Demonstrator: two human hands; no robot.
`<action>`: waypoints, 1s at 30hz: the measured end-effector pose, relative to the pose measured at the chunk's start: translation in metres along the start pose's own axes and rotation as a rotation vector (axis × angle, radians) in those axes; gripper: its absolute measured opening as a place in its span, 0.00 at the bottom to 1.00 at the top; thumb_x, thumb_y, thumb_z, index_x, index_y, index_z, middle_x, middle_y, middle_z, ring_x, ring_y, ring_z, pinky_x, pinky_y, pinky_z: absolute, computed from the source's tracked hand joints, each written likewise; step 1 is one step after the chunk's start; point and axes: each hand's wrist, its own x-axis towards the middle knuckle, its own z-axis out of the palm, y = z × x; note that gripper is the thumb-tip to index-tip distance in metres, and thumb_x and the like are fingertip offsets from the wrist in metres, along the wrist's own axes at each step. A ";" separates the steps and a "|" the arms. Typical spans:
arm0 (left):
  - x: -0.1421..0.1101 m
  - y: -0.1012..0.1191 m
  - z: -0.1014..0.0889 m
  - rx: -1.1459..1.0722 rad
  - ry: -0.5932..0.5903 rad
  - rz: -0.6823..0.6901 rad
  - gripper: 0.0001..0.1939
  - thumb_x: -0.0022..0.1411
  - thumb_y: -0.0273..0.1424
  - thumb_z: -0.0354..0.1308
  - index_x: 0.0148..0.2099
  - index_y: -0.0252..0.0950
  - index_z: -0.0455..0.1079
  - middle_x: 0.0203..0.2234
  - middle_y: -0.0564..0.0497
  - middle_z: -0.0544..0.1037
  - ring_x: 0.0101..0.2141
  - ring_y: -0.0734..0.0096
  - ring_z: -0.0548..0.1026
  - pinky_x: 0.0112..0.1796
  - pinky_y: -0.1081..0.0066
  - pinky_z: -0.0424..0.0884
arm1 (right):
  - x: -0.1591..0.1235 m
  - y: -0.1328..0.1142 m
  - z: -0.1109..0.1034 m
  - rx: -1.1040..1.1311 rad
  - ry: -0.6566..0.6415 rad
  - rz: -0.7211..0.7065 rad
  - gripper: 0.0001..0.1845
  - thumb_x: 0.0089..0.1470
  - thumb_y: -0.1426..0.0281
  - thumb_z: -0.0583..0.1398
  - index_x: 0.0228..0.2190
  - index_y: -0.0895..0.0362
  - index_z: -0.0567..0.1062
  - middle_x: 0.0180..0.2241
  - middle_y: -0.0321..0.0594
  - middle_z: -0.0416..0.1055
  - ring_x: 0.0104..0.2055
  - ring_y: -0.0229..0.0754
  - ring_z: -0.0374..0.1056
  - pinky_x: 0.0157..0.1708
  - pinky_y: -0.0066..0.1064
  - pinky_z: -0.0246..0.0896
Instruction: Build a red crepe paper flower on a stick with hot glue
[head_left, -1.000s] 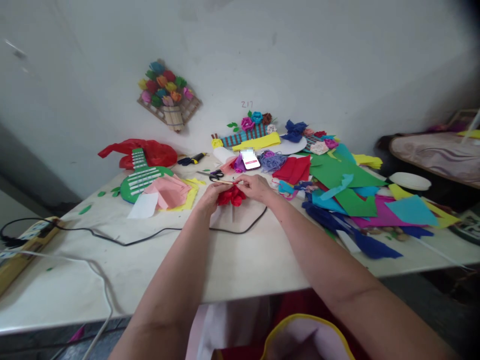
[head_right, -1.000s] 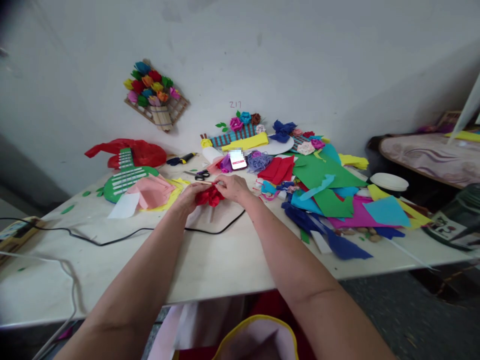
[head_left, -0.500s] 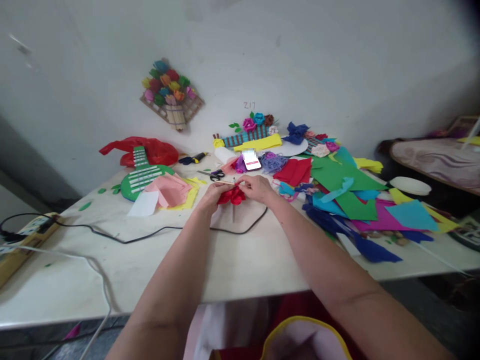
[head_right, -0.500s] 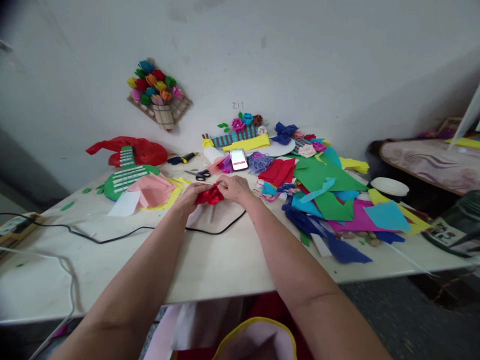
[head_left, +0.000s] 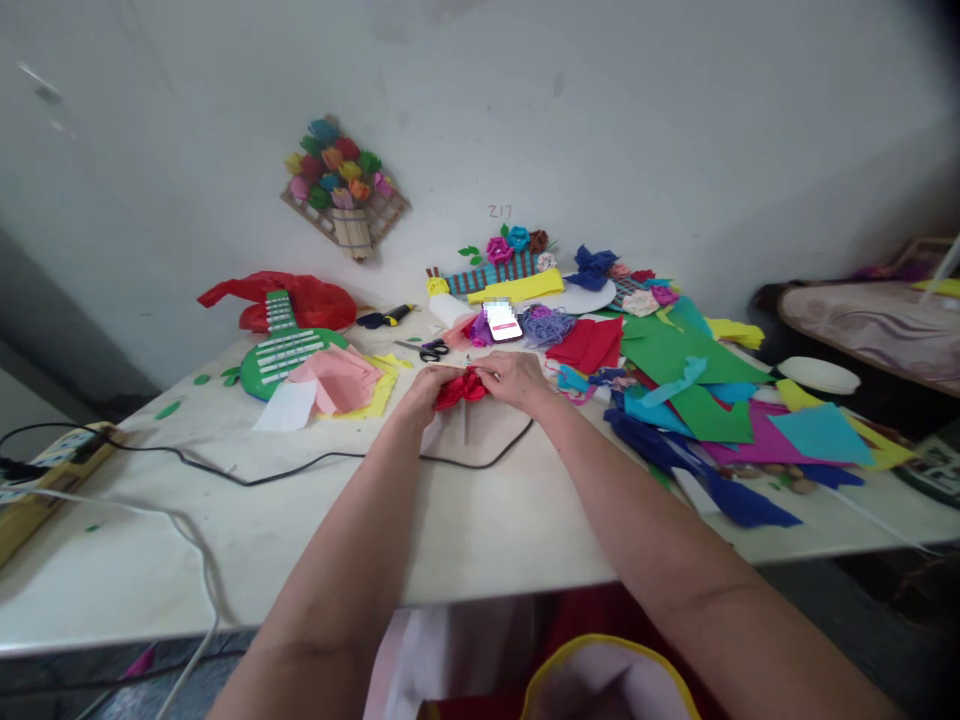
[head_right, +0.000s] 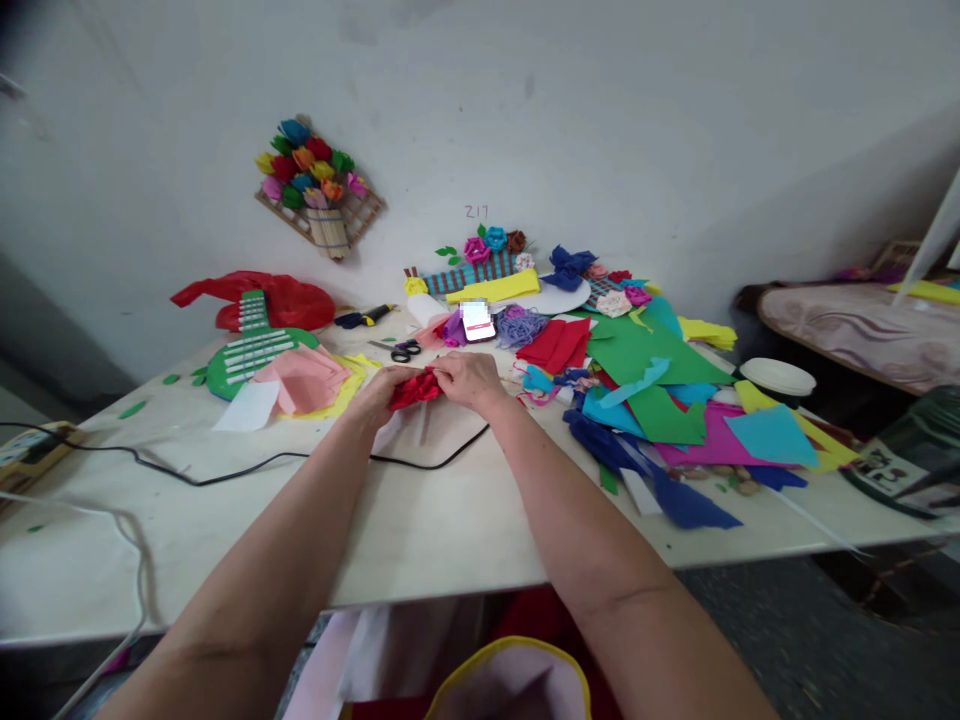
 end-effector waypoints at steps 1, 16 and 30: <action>0.000 0.000 0.000 -0.006 -0.002 -0.001 0.08 0.39 0.31 0.65 0.25 0.32 0.75 0.20 0.48 0.76 0.22 0.70 0.72 0.24 0.73 0.66 | 0.000 0.000 0.000 -0.013 -0.001 -0.006 0.17 0.59 0.68 0.54 0.45 0.50 0.80 0.44 0.40 0.78 0.46 0.43 0.72 0.42 0.30 0.61; -0.010 0.014 0.008 -0.122 0.030 -0.002 0.17 0.43 0.28 0.68 0.39 0.32 0.75 0.27 0.47 0.79 0.26 0.70 0.76 0.28 0.73 0.70 | 0.000 0.002 -0.007 -0.050 0.021 -0.112 0.22 0.61 0.69 0.52 0.55 0.53 0.72 0.49 0.44 0.76 0.48 0.45 0.70 0.42 0.30 0.59; -0.006 0.011 0.006 -0.202 0.023 -0.013 0.20 0.42 0.25 0.68 0.41 0.32 0.74 0.29 0.47 0.80 0.29 0.68 0.78 0.34 0.71 0.73 | 0.000 0.003 -0.001 -0.063 0.060 -0.137 0.18 0.63 0.68 0.50 0.47 0.56 0.76 0.47 0.45 0.76 0.47 0.45 0.69 0.43 0.31 0.58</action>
